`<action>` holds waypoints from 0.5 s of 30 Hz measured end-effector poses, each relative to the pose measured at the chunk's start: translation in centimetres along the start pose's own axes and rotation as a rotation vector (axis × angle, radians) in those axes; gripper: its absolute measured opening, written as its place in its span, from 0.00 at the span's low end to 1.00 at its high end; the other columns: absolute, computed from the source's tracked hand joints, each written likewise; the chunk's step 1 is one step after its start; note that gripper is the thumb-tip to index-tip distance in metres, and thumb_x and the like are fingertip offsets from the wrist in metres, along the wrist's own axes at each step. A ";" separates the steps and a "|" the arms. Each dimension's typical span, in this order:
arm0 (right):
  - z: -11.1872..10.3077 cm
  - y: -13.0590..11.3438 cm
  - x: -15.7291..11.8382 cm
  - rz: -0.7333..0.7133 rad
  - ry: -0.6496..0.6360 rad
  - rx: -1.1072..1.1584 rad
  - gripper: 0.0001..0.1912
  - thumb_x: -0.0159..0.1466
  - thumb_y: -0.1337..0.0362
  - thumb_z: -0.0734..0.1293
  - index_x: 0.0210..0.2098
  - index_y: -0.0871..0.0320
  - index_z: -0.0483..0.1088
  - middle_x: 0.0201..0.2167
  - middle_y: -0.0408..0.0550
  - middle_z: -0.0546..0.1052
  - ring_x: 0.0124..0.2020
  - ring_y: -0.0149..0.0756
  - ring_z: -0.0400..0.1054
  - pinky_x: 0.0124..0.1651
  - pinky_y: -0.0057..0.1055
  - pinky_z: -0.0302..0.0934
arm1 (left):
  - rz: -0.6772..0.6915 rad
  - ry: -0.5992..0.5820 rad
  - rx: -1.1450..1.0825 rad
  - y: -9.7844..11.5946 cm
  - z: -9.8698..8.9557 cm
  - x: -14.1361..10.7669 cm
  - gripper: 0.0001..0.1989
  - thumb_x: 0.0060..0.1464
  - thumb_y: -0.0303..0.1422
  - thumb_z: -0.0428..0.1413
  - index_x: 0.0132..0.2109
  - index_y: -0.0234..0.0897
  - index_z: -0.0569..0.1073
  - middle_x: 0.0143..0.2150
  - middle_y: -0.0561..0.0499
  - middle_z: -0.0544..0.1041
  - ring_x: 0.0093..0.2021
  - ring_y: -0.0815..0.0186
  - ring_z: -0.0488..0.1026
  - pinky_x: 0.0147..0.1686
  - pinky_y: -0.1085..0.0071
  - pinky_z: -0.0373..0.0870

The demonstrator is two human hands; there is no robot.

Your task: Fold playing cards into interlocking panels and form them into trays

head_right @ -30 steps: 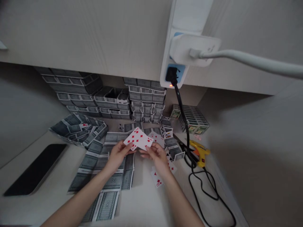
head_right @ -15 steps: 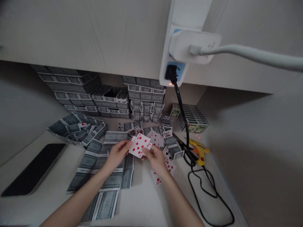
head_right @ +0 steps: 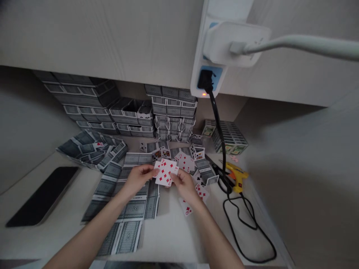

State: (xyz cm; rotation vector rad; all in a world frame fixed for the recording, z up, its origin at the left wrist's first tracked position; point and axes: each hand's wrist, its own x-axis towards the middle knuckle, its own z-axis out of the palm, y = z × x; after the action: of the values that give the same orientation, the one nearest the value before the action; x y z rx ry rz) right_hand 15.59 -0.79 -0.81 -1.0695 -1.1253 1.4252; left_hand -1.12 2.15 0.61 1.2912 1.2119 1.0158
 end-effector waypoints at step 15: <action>-0.2 -0.5 -0.1 0.001 0.012 -0.012 0.17 0.48 0.54 0.68 0.33 0.59 0.72 0.30 0.47 0.77 0.28 0.36 0.69 0.36 0.35 0.64 | 0.011 -0.046 0.022 -0.3 -0.2 0.0 0.12 0.39 0.39 0.57 0.28 0.33 0.76 0.21 0.52 0.73 0.20 0.72 0.63 0.21 0.77 0.59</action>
State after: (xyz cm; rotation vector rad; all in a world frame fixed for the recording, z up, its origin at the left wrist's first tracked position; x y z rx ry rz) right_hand 15.85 -0.81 -0.37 -1.0861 -1.1260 1.4125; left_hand -1.37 2.17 0.36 1.3333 1.1846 0.9780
